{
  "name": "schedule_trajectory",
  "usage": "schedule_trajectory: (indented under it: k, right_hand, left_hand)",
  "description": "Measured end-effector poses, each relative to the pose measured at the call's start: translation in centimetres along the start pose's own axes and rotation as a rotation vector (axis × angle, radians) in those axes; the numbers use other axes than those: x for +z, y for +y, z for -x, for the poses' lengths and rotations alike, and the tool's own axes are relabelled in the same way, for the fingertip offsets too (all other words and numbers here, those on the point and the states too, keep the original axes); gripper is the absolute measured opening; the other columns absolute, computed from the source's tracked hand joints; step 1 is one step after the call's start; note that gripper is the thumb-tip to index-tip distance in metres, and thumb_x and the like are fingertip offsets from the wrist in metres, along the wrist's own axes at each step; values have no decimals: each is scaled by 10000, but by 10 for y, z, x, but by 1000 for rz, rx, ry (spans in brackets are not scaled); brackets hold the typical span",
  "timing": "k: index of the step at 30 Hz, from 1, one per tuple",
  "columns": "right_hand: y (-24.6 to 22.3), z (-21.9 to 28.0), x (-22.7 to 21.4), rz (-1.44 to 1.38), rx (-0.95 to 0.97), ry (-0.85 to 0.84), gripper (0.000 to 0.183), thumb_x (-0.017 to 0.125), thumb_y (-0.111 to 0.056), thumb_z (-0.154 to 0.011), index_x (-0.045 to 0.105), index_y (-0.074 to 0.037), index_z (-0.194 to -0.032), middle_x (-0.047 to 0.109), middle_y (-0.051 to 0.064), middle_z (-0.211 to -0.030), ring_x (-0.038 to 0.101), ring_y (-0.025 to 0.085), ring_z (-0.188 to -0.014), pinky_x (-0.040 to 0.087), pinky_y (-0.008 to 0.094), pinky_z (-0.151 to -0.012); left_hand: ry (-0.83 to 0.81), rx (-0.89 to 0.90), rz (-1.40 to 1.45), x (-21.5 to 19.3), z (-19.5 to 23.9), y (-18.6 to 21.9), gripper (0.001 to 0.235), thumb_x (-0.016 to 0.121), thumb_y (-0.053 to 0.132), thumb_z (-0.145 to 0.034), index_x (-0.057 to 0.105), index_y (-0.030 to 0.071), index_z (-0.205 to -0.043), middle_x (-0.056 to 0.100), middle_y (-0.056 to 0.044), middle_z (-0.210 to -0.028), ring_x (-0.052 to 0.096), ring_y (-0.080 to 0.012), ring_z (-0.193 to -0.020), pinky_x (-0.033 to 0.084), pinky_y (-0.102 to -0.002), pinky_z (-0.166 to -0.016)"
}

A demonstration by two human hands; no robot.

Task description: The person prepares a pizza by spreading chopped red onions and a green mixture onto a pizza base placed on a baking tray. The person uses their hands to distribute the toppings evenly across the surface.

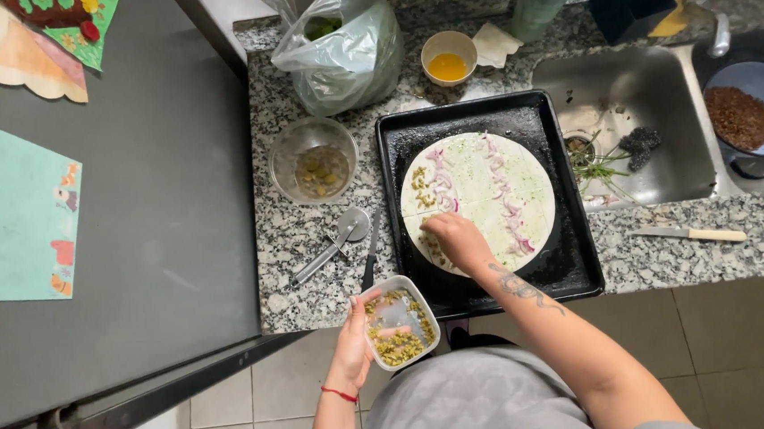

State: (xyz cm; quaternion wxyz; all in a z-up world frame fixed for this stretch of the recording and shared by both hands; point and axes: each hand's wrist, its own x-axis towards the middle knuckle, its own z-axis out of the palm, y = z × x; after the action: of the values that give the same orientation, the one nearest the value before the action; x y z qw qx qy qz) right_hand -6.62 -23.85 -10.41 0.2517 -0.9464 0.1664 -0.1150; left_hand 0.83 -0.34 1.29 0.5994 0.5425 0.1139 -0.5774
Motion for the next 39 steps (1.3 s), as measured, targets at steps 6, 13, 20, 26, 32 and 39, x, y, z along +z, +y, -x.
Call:
schedule_trajectory:
  k: [6,13,20,26,32,39]
  right_hand:
    - [14,-9,0,41,-14,-82,185,695,-76,-754,707,-93,-937,684,55,-963,592,233,-903,504,362,-788]
    - [13,13,-1,65,-78,-151,184,637,9,-769,676,-64,-933,641,46,-939,552,237,-897,501,350,-697]
    - [16,22,2,38,-118,-61,431,623,120,-680,635,-70,-1066,683,115,-1011,652,270,-884,556,380,-714]
    - [19,16,5,17,-112,5,326,593,81,-743,633,-76,-1026,691,83,-970,657,254,-819,545,373,-648]
    - [-14,3,-32,-248,131,7,193,629,2,-798,682,-72,-968,712,70,-927,676,195,-834,554,310,-745]
    - [-87,15,-84,-375,-7,140,233,652,-67,-811,714,-245,-949,716,-17,-858,673,222,-839,548,333,-730]
  left_hand:
    - [-1,-6,-18,4,-4,2,538,322,515,-859,532,179,-1223,517,-196,-1314,679,-367,-887,585,-498,-665]
    - [-16,12,-35,2,-7,7,562,314,520,-852,506,177,-1253,515,-193,-1302,682,-350,-882,585,-481,-649]
    - [-8,55,-7,7,-6,12,575,330,543,-826,517,183,-1233,486,-161,-1351,681,-354,-898,590,-488,-657]
    - [14,57,-24,13,-3,17,563,306,527,-843,506,184,-1243,478,-166,-1357,678,-355,-907,590,-515,-670]
    - [53,134,-71,13,-17,12,528,290,498,-869,478,192,-1256,513,-204,-1343,689,-329,-865,580,-539,-697]
    - [-9,400,-130,25,-58,6,676,348,625,-859,395,148,-1336,474,-246,-1317,616,-412,-1003,579,-454,-686]
